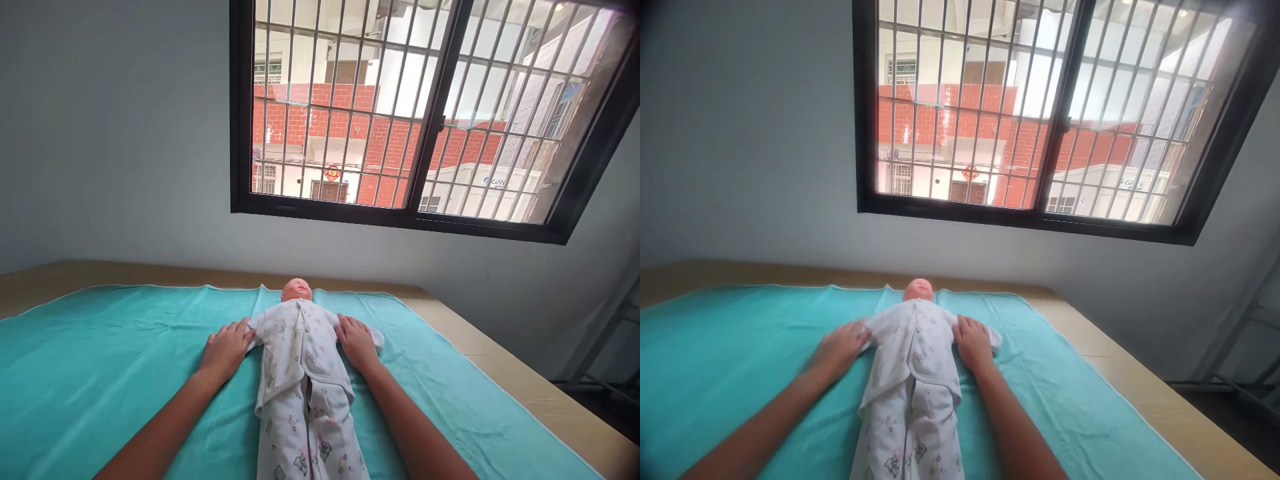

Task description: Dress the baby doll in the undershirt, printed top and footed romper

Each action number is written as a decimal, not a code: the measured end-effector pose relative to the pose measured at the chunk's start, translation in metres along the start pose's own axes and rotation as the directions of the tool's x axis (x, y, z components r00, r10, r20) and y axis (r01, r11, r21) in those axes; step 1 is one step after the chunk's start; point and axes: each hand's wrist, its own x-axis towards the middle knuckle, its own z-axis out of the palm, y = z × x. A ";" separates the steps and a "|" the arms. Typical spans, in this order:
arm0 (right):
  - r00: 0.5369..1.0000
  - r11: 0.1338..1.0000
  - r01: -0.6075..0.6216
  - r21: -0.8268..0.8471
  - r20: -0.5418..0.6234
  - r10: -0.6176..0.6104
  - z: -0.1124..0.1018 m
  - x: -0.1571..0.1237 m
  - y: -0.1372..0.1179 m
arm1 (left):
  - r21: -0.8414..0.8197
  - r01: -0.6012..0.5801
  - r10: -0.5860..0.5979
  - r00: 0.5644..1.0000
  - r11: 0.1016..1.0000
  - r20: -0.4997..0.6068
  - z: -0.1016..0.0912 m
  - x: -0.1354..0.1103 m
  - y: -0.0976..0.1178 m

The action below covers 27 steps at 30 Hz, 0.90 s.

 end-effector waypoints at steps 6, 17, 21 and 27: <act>0.994 0.994 -0.072 -0.085 0.076 0.078 -0.018 -0.018 0.058 | 0.027 0.129 -0.130 0.991 0.991 0.040 -0.021 -0.039 -0.058; 0.934 0.933 -0.358 -0.032 -0.014 0.358 -0.020 -0.021 0.067 | -0.609 0.321 -0.361 0.931 0.725 0.061 -0.031 -0.032 -0.055; 0.955 0.941 -0.240 0.239 -0.113 0.272 -0.013 -0.016 0.067 | -0.707 0.282 -0.339 0.939 0.648 0.064 -0.032 -0.033 -0.051; 0.882 0.765 -0.220 0.605 -0.210 0.421 -0.014 -0.012 0.086 | -0.867 0.219 -0.476 0.879 0.448 -0.024 -0.033 -0.032 -0.051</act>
